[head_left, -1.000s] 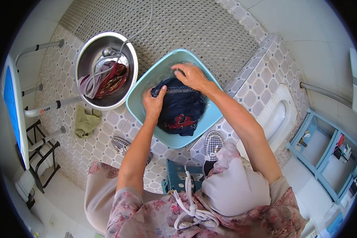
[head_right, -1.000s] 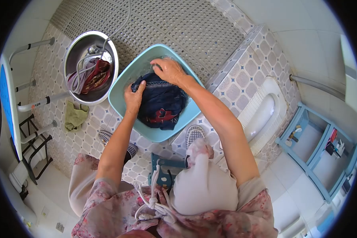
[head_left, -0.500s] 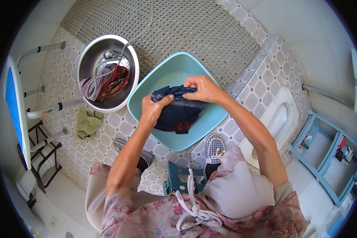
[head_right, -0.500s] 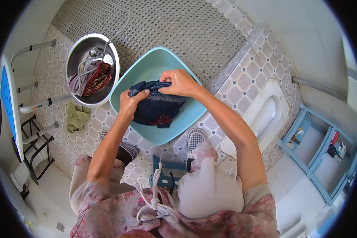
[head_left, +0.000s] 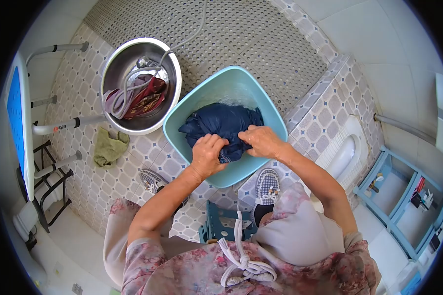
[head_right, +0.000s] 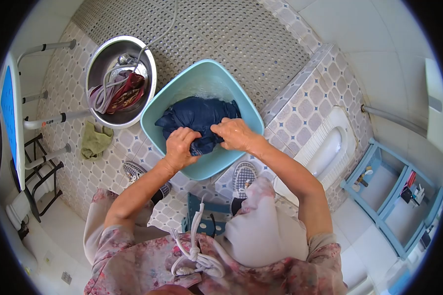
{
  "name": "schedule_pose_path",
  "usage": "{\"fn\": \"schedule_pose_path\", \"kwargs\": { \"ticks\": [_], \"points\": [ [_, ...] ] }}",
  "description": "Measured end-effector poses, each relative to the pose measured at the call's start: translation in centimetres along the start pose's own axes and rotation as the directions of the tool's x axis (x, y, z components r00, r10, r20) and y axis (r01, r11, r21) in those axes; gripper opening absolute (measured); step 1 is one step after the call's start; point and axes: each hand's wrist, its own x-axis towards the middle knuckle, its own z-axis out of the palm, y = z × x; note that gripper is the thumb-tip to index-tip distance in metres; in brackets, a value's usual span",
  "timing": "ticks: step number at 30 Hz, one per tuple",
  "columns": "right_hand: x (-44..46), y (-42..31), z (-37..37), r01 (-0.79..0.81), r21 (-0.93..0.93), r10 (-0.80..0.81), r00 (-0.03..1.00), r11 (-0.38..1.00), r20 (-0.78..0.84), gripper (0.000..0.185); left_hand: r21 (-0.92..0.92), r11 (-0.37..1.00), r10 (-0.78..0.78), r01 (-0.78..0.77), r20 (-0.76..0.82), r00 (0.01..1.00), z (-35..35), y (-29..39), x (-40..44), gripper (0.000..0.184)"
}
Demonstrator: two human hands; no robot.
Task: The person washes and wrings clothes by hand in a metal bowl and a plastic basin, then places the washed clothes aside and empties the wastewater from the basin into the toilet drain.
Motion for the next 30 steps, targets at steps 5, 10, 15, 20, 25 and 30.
{"fn": "schedule_pose_path", "kwargs": {
  "ticks": [5, 10, 15, 20, 25, 30],
  "points": [
    [2.2, -0.9, 3.1, 0.018, -0.204, 0.048, 0.948, 0.979, 0.314, 0.026, 0.109, 0.990, -0.122, 0.090, 0.329, 0.936, 3.8, -1.8, -2.0, 0.044],
    [3.7, -0.3, 7.3, 0.002, -0.265, 0.111, 0.905, 0.964, 0.410, 0.021, 0.092, 0.979, -0.201, 0.179, 0.433, 0.878, 5.8, -3.0, -2.2, 0.042],
    [5.6, -1.2, 4.9, -0.039, -0.301, 0.201, 0.823, 0.953, 0.531, 0.028, 0.108, 0.965, -0.263, 0.241, 0.471, 0.842, 5.1, -3.3, -1.3, 0.049],
    [4.1, -1.5, -1.3, -0.146, 0.042, 0.118, 0.912, 0.988, 0.394, 0.032, 0.053, 0.979, -0.204, 0.197, 0.220, 0.954, 1.8, -0.2, -4.5, 0.059],
    [7.1, 3.1, -1.0, -0.317, 0.002, 0.314, 0.938, 0.948, -0.145, 0.065, 0.032, 0.909, -0.381, 0.415, -0.341, 0.859, 0.6, 0.1, -2.6, 0.070],
    [10.6, 4.2, 3.8, -0.185, 0.500, 0.184, 0.982, 0.846, 0.053, 0.074, -0.473, 0.500, -0.866, 0.725, -0.251, 0.433, 3.4, -4.3, 0.6, 0.088]
  ]
}}
